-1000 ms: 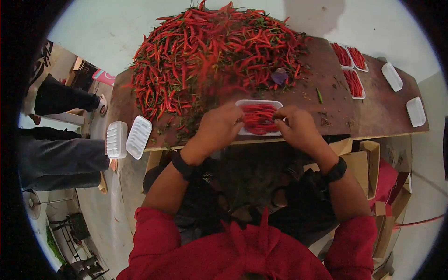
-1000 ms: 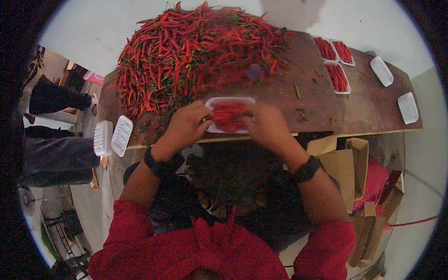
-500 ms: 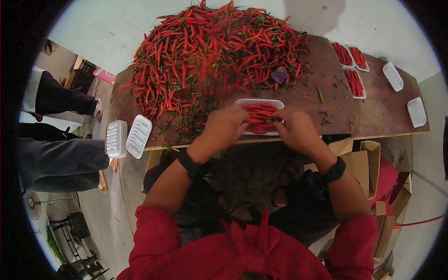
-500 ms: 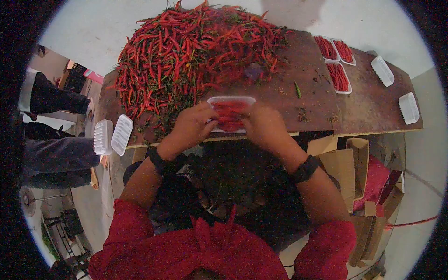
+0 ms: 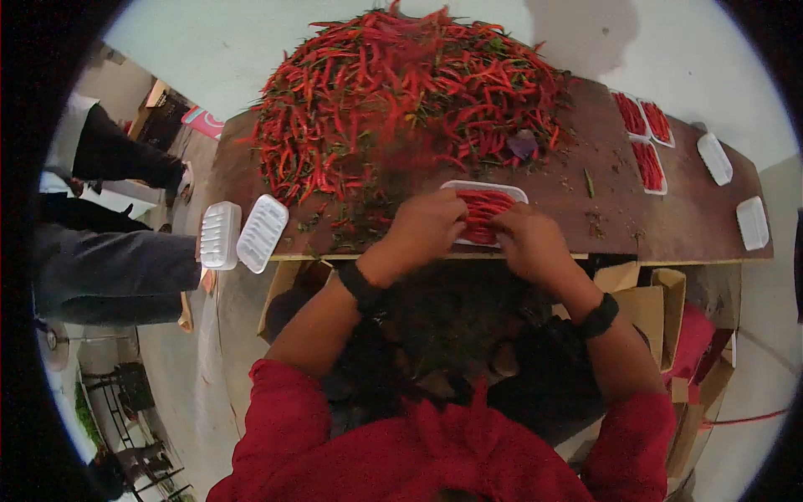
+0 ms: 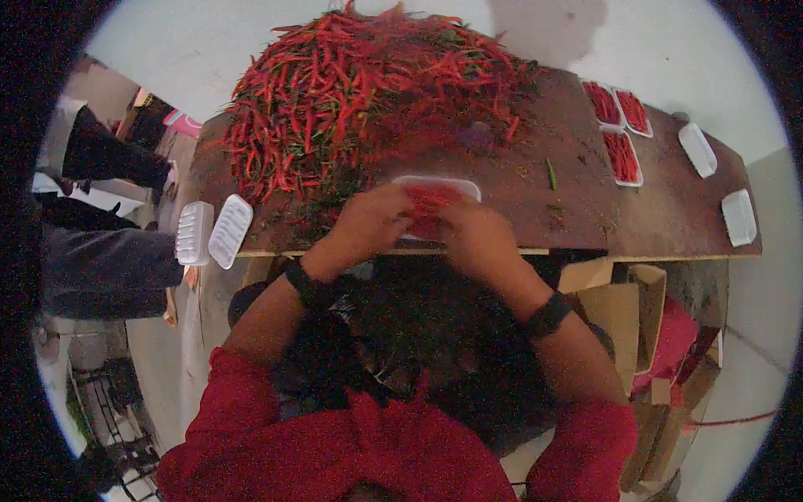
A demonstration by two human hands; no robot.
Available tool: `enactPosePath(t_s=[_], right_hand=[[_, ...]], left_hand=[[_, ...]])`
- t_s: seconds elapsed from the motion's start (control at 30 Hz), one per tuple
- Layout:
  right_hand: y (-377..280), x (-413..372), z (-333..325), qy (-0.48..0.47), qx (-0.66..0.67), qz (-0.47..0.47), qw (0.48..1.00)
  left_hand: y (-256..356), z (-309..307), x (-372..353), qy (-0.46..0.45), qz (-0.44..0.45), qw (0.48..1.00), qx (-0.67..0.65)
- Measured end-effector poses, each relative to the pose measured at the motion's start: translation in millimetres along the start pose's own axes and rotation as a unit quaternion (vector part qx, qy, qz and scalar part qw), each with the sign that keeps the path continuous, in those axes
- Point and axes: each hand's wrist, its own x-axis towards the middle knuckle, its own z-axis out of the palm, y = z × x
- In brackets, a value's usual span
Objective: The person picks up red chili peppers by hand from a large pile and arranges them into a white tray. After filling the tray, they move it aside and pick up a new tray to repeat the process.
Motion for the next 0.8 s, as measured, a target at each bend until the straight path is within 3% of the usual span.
enactPosePath(t_s=[0.3, 0.37, 0.6, 0.8], right_hand=[[-10.1, 3.3, -11.0, 0.003, -0.003, 0.013, 1.000], [-8.6, 3.4, -11.8, 0.007, -0.004, -0.001, 1.000], [-7.8, 2.7, -11.1, 0.000, -0.010, 0.020, 1.000], [-14.5, 5.9, -13.3, -0.009, -0.004, 0.011, 1.000]], left_hand=[[-0.7, -9.1, -4.0, 0.036, 0.026, 0.999, 0.017], [-10.3, -21.4, -3.4, 0.041, -0.029, 0.998, 0.032], [-49.9, -58.8, -21.5, 0.057, -0.099, 0.987, 0.111], [-71.2, -71.1, -52.4, -0.014, -0.147, 0.977, 0.152]])
